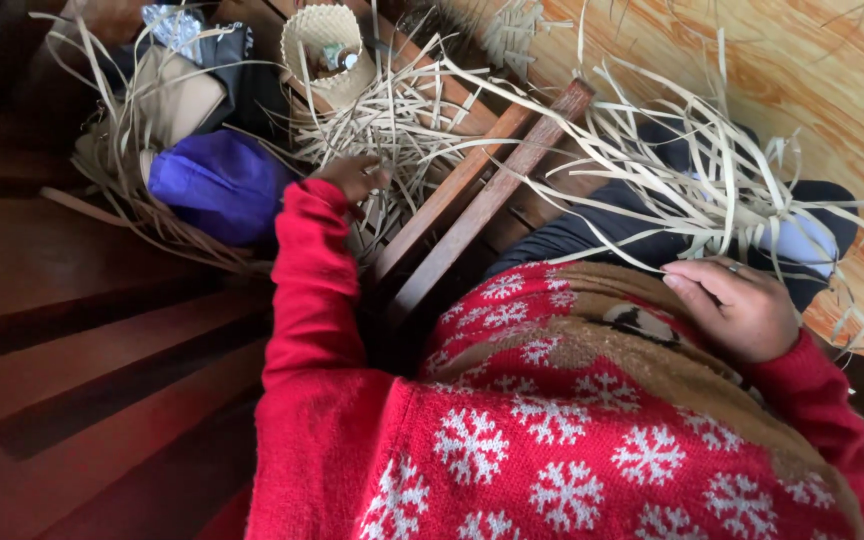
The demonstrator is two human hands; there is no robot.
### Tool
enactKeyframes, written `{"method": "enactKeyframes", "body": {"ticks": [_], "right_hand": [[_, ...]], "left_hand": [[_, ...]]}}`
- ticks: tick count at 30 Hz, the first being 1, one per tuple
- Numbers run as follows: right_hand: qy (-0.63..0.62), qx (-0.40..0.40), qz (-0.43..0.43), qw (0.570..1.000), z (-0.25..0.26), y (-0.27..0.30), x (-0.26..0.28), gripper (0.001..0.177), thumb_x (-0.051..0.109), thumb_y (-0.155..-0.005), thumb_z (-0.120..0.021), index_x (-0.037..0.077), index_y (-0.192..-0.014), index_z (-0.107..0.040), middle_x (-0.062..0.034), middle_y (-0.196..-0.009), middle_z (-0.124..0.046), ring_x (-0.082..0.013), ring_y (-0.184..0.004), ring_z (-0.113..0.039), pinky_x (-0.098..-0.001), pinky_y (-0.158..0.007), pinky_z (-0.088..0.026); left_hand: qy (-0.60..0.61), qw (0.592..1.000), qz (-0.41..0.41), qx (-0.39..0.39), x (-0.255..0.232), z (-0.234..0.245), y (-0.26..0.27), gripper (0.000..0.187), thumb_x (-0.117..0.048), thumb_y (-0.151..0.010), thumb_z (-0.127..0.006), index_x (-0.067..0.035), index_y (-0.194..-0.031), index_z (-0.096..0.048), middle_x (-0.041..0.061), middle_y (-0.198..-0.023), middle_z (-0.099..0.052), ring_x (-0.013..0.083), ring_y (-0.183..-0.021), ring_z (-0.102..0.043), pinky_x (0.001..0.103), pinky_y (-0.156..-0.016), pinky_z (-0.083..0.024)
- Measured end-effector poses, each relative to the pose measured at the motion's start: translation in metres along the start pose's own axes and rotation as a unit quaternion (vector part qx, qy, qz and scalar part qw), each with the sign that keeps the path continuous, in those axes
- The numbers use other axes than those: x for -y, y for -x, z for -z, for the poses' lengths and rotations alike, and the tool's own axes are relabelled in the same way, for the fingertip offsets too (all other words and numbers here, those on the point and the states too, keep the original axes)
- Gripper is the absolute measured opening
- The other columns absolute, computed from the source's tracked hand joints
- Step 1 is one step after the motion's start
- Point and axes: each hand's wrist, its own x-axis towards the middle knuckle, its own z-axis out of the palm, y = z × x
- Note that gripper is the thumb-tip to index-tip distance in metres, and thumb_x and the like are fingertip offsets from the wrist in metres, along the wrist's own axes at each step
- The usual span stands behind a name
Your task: Weaving thin wooden or straw strips together to create a craft item
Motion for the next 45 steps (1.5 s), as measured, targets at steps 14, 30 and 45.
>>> {"method": "enactKeyframes", "body": {"ticks": [14,30,45], "right_hand": [[0.038,-0.004,-0.037,0.999,-0.007,0.014,-0.009,0.017,0.02,-0.102,-0.069,0.009,-0.113,-0.076,-0.0001,-0.109,-0.077,-0.0111,-0.088,-0.071,-0.0264,-0.082,-0.055],[-0.017,-0.181,0.081,0.98,0.011,-0.023,0.03,0.009,0.008,-0.094,-0.07,0.009,-0.092,-0.079,-0.0103,-0.1,-0.075,-0.0276,-0.084,-0.071,-0.0376,-0.077,-0.06],[-0.23,-0.547,-0.179,0.785,0.07,0.089,-0.018,0.015,-0.002,-0.109,-0.066,0.002,-0.108,-0.052,-0.0201,-0.083,-0.058,-0.0215,-0.057,-0.053,-0.0361,-0.065,-0.057]], "left_hand": [[0.459,0.624,-0.454,-0.44,-0.055,0.115,0.196,0.027,0.01,-0.119,-0.045,-0.014,-0.131,-0.045,0.024,-0.094,-0.058,0.0366,-0.067,-0.065,0.038,-0.051,-0.042],[0.244,0.76,-0.587,-0.138,-0.251,-0.076,0.175,0.017,-0.005,-0.103,-0.051,-0.003,-0.099,-0.068,0.013,-0.082,-0.072,0.0353,-0.085,-0.072,0.046,-0.088,-0.056],[0.036,0.785,-0.561,-0.26,-0.235,-0.054,0.148,0.033,-0.016,-0.109,-0.042,0.004,-0.125,-0.063,0.023,-0.093,-0.061,0.0399,-0.089,-0.06,0.048,-0.079,-0.046]]}}
